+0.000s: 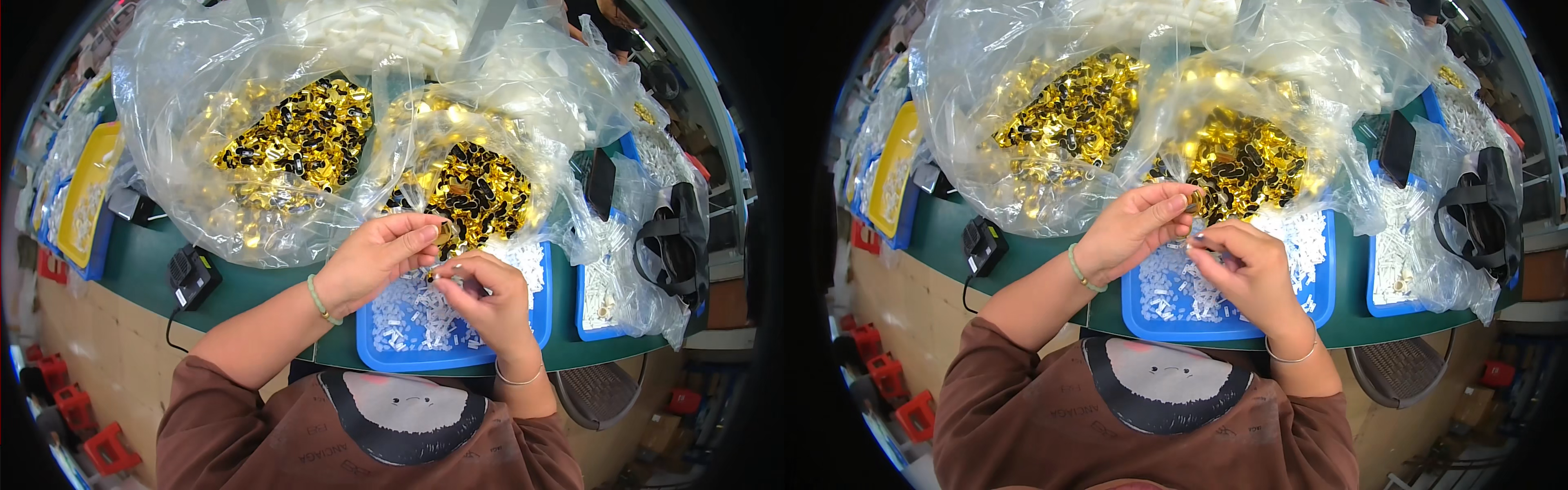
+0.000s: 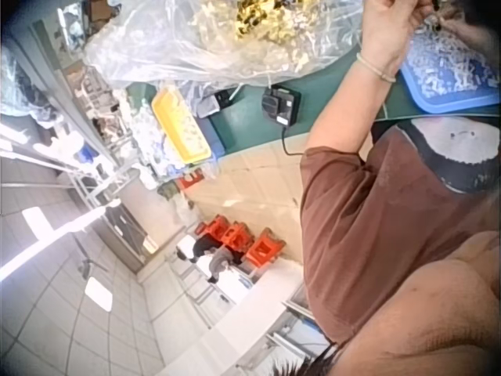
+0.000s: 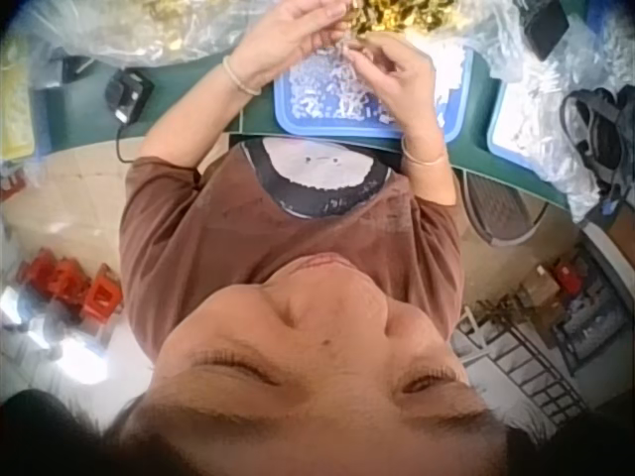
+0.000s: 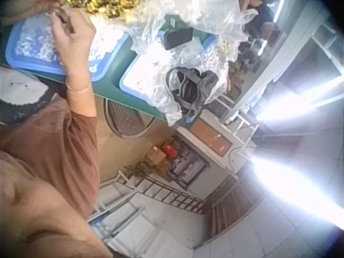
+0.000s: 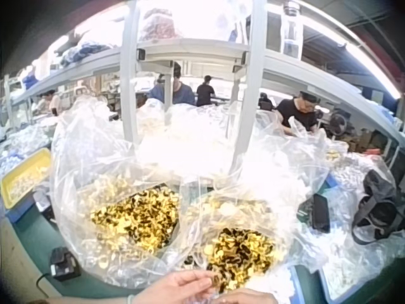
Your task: The person sits at a workbench and repeatedly picks up small white plastic pieces and gold-colored metal components. They insert the white pieces into the metal components by hand, performing a repetitive assembly task. The person handles the items one at a time, placing the assembled units into a blue tray.
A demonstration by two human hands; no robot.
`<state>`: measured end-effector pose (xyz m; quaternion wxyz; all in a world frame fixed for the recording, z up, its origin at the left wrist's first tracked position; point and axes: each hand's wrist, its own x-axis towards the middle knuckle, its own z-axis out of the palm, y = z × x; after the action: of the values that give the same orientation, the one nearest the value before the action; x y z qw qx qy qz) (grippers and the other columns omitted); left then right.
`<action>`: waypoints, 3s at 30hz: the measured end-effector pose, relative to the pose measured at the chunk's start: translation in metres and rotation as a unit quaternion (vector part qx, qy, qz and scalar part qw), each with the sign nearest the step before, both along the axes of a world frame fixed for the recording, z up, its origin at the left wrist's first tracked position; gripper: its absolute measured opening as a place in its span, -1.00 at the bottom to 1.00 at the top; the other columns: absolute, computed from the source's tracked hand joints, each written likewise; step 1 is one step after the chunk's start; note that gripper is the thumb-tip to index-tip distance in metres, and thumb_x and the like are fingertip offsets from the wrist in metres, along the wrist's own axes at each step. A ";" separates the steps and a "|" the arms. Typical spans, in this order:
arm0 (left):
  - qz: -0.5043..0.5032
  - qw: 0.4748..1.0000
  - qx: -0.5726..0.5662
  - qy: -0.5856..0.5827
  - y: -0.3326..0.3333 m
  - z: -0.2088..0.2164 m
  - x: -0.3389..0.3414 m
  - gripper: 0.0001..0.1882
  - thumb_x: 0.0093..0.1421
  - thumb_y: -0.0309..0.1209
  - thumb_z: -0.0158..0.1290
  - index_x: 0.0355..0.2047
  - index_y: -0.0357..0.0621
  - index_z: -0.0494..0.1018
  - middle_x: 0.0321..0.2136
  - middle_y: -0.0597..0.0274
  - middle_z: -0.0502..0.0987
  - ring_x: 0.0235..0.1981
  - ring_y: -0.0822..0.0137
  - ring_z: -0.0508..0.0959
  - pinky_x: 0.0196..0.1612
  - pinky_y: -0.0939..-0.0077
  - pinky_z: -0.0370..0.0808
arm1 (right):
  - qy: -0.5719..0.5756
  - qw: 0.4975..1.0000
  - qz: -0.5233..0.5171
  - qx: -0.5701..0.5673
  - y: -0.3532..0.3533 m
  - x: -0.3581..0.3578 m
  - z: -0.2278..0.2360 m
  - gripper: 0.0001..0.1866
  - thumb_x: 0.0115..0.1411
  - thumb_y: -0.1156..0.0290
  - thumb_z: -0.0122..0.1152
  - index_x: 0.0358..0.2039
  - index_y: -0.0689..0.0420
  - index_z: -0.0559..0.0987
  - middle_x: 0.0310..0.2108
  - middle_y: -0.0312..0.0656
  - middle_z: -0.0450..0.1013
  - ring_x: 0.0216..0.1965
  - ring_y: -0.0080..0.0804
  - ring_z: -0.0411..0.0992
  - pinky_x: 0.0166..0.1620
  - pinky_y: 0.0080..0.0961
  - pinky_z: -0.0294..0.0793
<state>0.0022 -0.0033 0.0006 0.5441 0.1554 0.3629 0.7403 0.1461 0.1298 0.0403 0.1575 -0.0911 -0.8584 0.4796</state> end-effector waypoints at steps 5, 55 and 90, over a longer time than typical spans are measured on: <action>-0.005 0.999 0.012 -0.047 0.001 0.002 0.002 -0.72 0.35 -0.37 0.00 0.03 -0.18 0.38 -0.19 0.24 0.54 -0.10 0.42 0.54 0.01 0.51 0.51 | 0.032 0.998 -0.029 -0.037 0.006 0.001 -0.007 -0.85 0.07 0.57 0.33 -0.31 0.27 0.59 -0.56 -0.32 0.36 -0.56 -0.63 0.24 -0.48 -0.67 0.24; -0.051 0.998 -0.025 0.025 0.003 0.005 0.007 -0.80 0.29 -0.44 0.07 -0.10 -0.16 0.38 -0.20 0.27 0.55 -0.14 0.47 0.58 -0.04 0.58 0.54 | 0.079 0.990 -0.114 -0.020 0.005 -0.002 -0.008 -0.88 0.08 0.61 0.28 -0.34 0.24 0.57 -0.43 -0.30 0.40 -0.59 -0.71 0.23 -0.54 -0.74 0.21; -0.015 0.993 0.038 0.115 0.003 0.002 0.016 -0.72 0.29 -0.52 0.03 0.00 -0.21 0.33 -0.15 0.17 0.54 -0.11 0.39 0.57 -0.07 0.55 0.51 | -0.041 0.921 -0.079 -0.379 0.019 0.002 -0.001 -0.85 0.16 0.53 0.28 -0.24 0.27 0.64 -0.22 -0.23 0.50 -0.47 -0.68 0.36 -0.47 -0.76 0.30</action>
<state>0.0183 -0.0003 0.0031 0.5038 0.2656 0.3920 0.7225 0.1484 0.1485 0.0397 0.1131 -0.2314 -0.6080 0.7510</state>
